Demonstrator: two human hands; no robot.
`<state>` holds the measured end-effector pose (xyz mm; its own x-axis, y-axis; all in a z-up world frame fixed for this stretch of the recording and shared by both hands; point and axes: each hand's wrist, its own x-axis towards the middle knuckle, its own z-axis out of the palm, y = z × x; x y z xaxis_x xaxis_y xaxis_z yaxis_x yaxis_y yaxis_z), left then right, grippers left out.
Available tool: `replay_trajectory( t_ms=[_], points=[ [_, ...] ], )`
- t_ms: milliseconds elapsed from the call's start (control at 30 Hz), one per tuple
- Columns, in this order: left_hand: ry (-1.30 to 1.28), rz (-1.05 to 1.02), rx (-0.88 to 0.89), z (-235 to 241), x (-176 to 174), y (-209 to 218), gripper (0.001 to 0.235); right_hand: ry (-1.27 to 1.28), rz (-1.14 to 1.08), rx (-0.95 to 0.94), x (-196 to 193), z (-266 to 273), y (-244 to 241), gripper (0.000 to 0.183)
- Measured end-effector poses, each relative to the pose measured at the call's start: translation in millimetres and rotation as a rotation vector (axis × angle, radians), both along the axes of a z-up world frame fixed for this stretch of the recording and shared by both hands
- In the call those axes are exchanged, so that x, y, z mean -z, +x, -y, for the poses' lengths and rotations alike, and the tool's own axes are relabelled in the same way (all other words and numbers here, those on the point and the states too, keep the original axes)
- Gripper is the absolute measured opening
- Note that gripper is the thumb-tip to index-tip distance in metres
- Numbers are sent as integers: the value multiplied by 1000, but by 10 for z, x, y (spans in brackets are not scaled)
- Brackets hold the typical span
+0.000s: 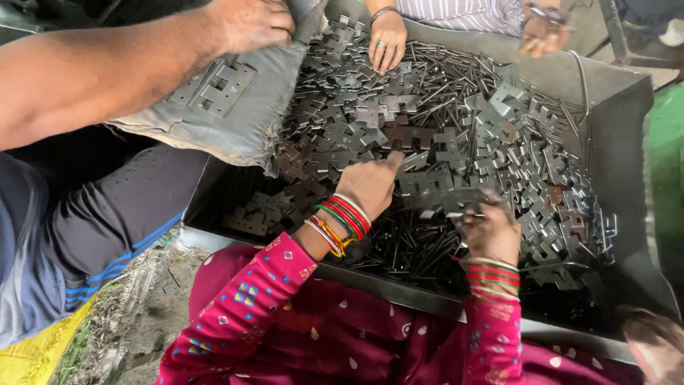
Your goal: The person sorts through a bin of metal hinge components and pins by hand. They pick out hinge plates and place them onto a padded work surface while other people assist in the sorting.
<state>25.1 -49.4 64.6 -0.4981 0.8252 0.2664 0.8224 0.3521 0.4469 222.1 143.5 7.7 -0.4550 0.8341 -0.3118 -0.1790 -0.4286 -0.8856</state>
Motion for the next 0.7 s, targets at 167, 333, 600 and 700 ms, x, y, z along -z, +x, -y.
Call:
replay_trajectory(
  t_ms=[167,333,600,700],
  points=[
    [47,-64,7,32,-58,34,40,23,-631,-383,-336,382,201,36],
    [168,-183,-68,116,-248,-135,41,66,-319,-371,-102,427,125,29],
    [305,-362,-328,561,-324,-933,30,1417,988,-635,1080,571,-283,28],
    [295,-354,-371,789,-307,-1069,35,1445,979,-681,1111,554,-340,25]
  ],
)
